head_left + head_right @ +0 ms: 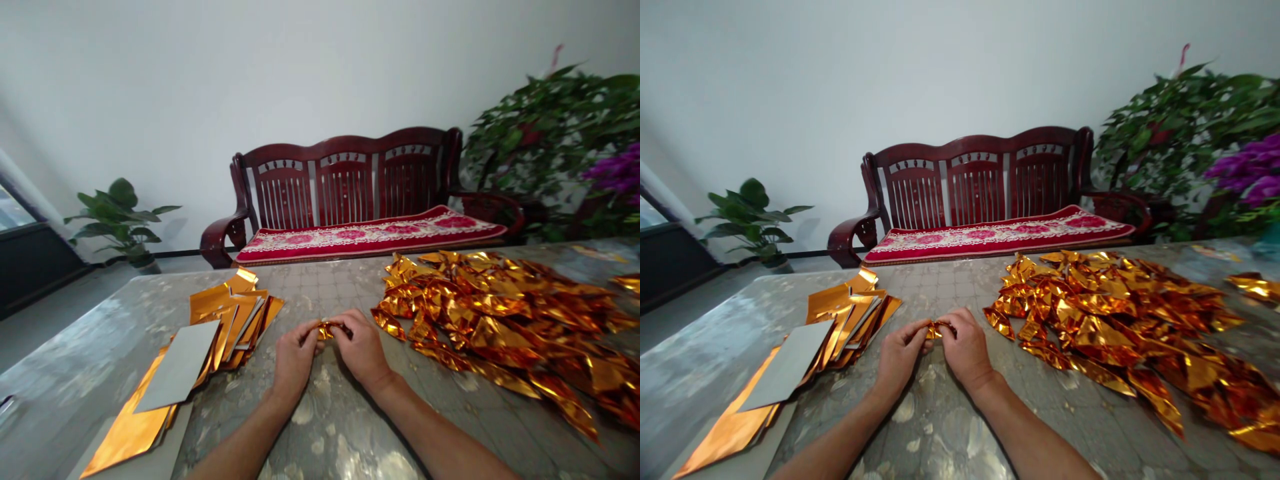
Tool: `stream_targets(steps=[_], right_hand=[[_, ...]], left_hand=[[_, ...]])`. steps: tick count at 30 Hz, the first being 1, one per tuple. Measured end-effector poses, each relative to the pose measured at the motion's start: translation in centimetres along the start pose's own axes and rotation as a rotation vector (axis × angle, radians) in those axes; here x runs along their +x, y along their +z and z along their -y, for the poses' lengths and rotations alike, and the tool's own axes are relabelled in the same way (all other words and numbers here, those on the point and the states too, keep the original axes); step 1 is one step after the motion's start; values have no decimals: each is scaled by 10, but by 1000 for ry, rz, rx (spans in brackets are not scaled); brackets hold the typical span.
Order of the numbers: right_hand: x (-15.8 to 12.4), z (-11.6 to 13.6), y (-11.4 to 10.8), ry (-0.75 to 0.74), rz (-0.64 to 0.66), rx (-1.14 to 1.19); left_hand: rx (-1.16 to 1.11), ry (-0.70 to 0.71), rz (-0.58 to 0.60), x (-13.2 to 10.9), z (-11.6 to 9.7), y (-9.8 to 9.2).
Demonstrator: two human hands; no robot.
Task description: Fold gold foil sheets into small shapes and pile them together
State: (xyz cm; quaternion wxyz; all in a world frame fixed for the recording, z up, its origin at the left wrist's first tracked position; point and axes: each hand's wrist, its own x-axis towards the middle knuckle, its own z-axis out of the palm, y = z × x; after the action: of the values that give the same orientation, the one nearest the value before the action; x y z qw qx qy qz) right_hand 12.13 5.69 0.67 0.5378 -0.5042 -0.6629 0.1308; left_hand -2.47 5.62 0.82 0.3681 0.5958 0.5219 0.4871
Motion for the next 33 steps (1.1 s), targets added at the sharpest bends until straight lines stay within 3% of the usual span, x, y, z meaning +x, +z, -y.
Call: stream_targets(steps=[11,19,23,27,33], right_hand=[[-3,3,1,25,7,-16],[-3,3,-7,23,-6,-90],[2,3,-17,32,-32,-198],[12,3,-31,34,-82,-258],[37,-1,-72,68,-153,-429]], left_hand=[[-19,-65,40,-2,2,2],[30,-11,8,-7,0,-1],[0,45,-43,-10,-4,-4],[-24,0,-105,-7,-4,-4],[57,-45,-42,-3,4,-3]])
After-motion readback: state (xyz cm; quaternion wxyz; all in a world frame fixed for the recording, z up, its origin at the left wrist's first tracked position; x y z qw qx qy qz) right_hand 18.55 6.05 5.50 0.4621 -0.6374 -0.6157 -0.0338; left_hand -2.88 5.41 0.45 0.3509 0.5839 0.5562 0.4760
